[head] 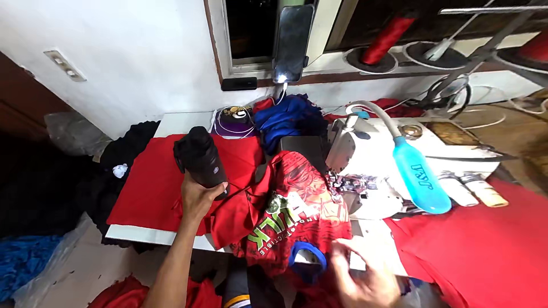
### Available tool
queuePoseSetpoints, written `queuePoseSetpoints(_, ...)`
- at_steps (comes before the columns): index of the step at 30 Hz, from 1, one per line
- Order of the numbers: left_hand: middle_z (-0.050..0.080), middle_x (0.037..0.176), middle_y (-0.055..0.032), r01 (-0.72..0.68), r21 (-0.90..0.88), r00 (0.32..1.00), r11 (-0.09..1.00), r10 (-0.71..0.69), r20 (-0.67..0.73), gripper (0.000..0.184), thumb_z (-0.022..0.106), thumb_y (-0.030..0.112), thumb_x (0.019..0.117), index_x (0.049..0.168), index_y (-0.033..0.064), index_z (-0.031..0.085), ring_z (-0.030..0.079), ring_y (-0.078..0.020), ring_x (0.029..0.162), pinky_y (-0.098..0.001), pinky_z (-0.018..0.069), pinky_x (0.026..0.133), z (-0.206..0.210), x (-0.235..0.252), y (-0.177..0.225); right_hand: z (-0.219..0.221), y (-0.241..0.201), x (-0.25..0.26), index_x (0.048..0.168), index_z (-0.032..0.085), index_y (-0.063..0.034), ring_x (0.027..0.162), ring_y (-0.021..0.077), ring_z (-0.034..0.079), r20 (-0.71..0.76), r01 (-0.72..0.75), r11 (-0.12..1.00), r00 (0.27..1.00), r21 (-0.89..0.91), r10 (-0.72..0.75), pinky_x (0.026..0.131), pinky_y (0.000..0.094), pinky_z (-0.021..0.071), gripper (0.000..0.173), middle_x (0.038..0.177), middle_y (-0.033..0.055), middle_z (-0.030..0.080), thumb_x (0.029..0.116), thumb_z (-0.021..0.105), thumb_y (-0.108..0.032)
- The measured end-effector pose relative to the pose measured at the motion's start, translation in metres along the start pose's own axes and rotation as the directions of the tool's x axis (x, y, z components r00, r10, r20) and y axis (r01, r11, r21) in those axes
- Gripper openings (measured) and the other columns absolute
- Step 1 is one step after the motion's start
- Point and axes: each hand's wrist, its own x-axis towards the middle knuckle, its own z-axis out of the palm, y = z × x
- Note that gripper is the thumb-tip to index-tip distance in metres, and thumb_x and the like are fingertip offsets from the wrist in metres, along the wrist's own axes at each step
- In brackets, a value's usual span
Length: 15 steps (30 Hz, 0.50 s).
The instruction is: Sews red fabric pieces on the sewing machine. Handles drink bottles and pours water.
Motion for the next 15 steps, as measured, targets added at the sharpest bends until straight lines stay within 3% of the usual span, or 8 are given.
queuePoseSetpoints(2,0.074,0.106,-0.0038,-0.016,-0.035,1.0,0.999,0.016,-0.015,0.077,0.091,0.011,0.0597,0.128,0.0042,0.057,0.073,-0.0136,0.099,-0.0372,0.0632,0.088,-0.011,-0.008,0.007,0.026,-0.042,0.019,0.11,0.067,-0.0176,0.105,0.0108,0.066,0.082,0.144,0.979,0.984,0.144,-0.157,0.093,0.0277,0.0548,0.014,0.11,0.0004,0.069,0.1013,0.059,-0.025)
queuePoseSetpoints(4,0.074,0.105,-0.0049,-0.032,-0.029,0.998,0.999,0.03,-0.057,0.076,0.09,0.013,0.0593,0.126,0.0004,0.057,0.073,-0.0138,0.097,-0.037,0.0636,0.087,-0.025,-0.021,0.014,0.066,-0.065,0.039,0.109,0.069,-0.0128,0.105,0.0172,0.069,0.2,0.211,0.956,0.947,0.204,-0.252,0.091,0.0316,0.0573,0.017,0.114,0.0068,0.072,0.1008,0.057,-0.021)
queuePoseSetpoints(7,0.073,0.108,-0.0096,-0.069,0.042,0.98,0.997,0.075,-0.183,0.081,0.091,0.017,0.0597,0.126,-0.0092,0.053,0.072,-0.0136,0.1,-0.0348,0.0627,0.089,-0.052,-0.043,0.009,0.128,-0.073,0.064,0.109,0.074,-0.0072,0.113,0.0251,0.069,0.501,0.104,0.988,0.852,0.117,-0.149,0.094,0.0395,0.0581,0.024,0.122,0.011,0.071,0.0994,0.059,-0.023)
queuePoseSetpoints(9,0.072,0.108,-0.0113,-0.086,0.114,0.96,0.99,0.113,-0.256,0.084,0.091,0.019,0.0595,0.126,-0.0126,0.051,0.072,-0.0123,0.1,-0.0329,0.0621,0.09,-0.07,-0.053,-0.004,0.153,-0.074,0.08,0.119,0.071,-0.0041,0.124,0.0279,0.063,0.733,-0.027,0.998,0.678,-0.048,0.053,0.102,0.0437,0.0528,0.035,0.133,0.0129,0.066,0.1038,0.054,-0.031)
queuePoseSetpoints(12,0.07,0.11,-0.0139,-0.064,0.188,0.938,0.98,0.123,-0.323,0.09,0.092,0.024,0.0576,0.127,-0.0145,0.049,0.07,-0.0106,0.102,-0.0297,0.0594,0.092,-0.085,-0.059,-0.026,0.155,-0.091,0.102,0.136,0.058,-0.0013,0.116,0.0384,0.065,0.855,-0.059,0.912,0.328,-0.406,0.402,0.094,0.0544,0.0531,0.05,0.133,0.0218,0.061,0.109,0.043,-0.041)
queuePoseSetpoints(13,0.069,0.112,-0.0146,-0.057,0.176,0.936,0.983,0.114,-0.332,0.091,0.091,0.023,0.0588,0.129,-0.0147,0.047,0.07,-0.0103,0.104,-0.0291,0.0588,0.093,-0.087,-0.058,-0.03,0.149,-0.097,0.102,0.136,0.056,-0.0003,0.112,0.0412,0.066,0.846,-0.015,0.877,0.257,-0.479,0.467,0.091,0.0565,0.053,0.053,0.128,0.0243,0.063,0.1089,0.043,-0.043)
queuePoseSetpoints(15,0.067,0.116,-0.0143,-0.024,0.096,0.933,0.995,0.056,-0.356,0.092,0.088,0.017,0.0598,0.134,-0.0126,0.043,0.069,-0.0108,0.106,-0.0288,0.0586,0.093,-0.084,-0.051,-0.031,0.132,-0.101,0.091,0.129,0.059,0.0005,0.106,0.043,0.069,0.835,0.094,0.837,0.194,-0.538,0.515,0.087,0.0583,0.0528,0.053,0.111,0.0257,0.07,0.1074,0.044,-0.046)
